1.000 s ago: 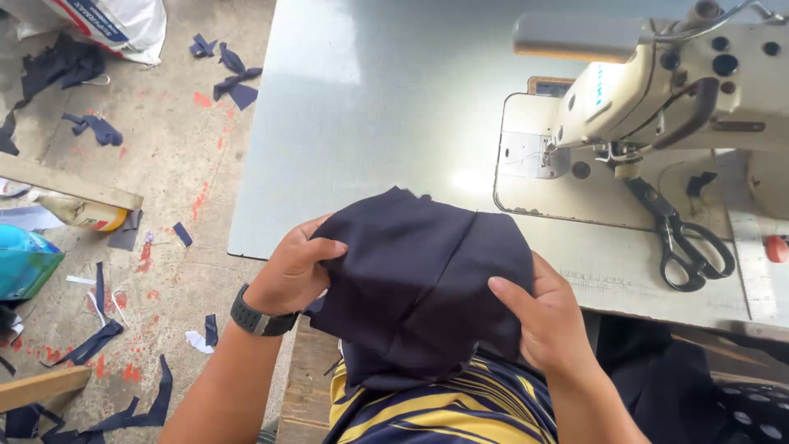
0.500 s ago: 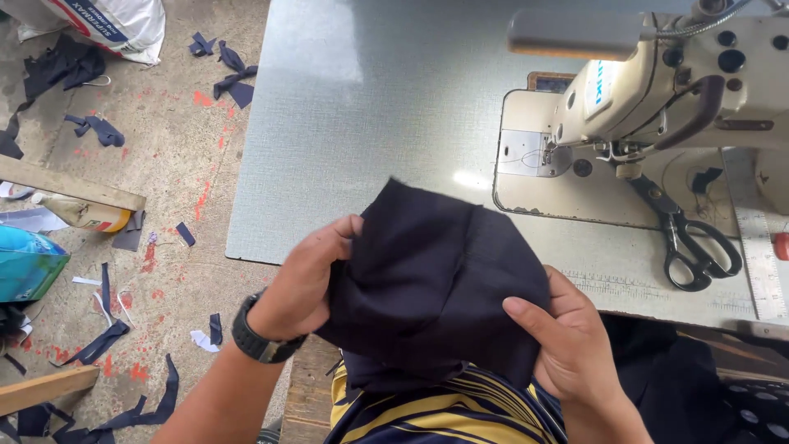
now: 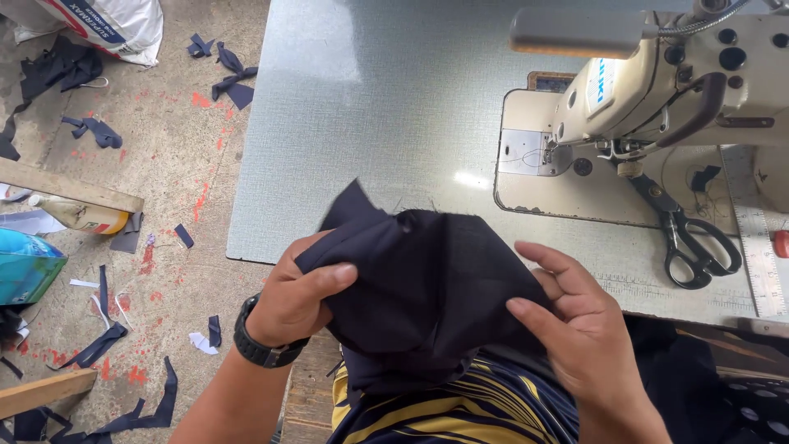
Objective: A person prepares a piece of dark blue fabric by folding it and trimming the edges with scissors at a sewing workstation.
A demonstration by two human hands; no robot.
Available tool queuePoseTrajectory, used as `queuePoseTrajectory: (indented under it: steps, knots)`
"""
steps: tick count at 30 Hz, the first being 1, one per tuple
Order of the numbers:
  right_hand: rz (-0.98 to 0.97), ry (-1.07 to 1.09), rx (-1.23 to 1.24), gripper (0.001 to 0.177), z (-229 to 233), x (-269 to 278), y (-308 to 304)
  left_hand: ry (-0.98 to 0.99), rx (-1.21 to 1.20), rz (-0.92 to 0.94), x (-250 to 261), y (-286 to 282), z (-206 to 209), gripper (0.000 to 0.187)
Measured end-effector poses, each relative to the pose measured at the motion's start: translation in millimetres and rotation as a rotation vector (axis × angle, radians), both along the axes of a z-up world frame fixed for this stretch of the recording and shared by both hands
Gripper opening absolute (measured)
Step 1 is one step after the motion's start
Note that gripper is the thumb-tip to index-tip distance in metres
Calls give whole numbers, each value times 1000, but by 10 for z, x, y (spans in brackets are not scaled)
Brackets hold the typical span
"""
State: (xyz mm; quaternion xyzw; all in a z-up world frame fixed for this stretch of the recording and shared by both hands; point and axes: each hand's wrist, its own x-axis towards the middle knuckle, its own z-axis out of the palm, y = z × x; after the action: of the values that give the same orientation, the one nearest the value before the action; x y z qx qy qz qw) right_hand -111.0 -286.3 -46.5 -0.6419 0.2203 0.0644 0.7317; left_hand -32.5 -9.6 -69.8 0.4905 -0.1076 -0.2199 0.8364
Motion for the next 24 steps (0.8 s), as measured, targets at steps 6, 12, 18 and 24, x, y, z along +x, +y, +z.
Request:
queuePoseTrajectory:
  steps: [6,12,18,24]
  knots:
    - [282,-407,-495,11,-17,85,-99,201,-280,-297,8,-124,-240,32]
    - [98,-731,-796,20,20,132,118,-11,65,-376,25,-351,96,24]
    - [91,-679,-670,25,-305,102,129,-360,197,-366,-29,-506,295,18]
    - [46,-189,-82,31,-204,45,231,-538,317,-296,-82,-596,231,18]
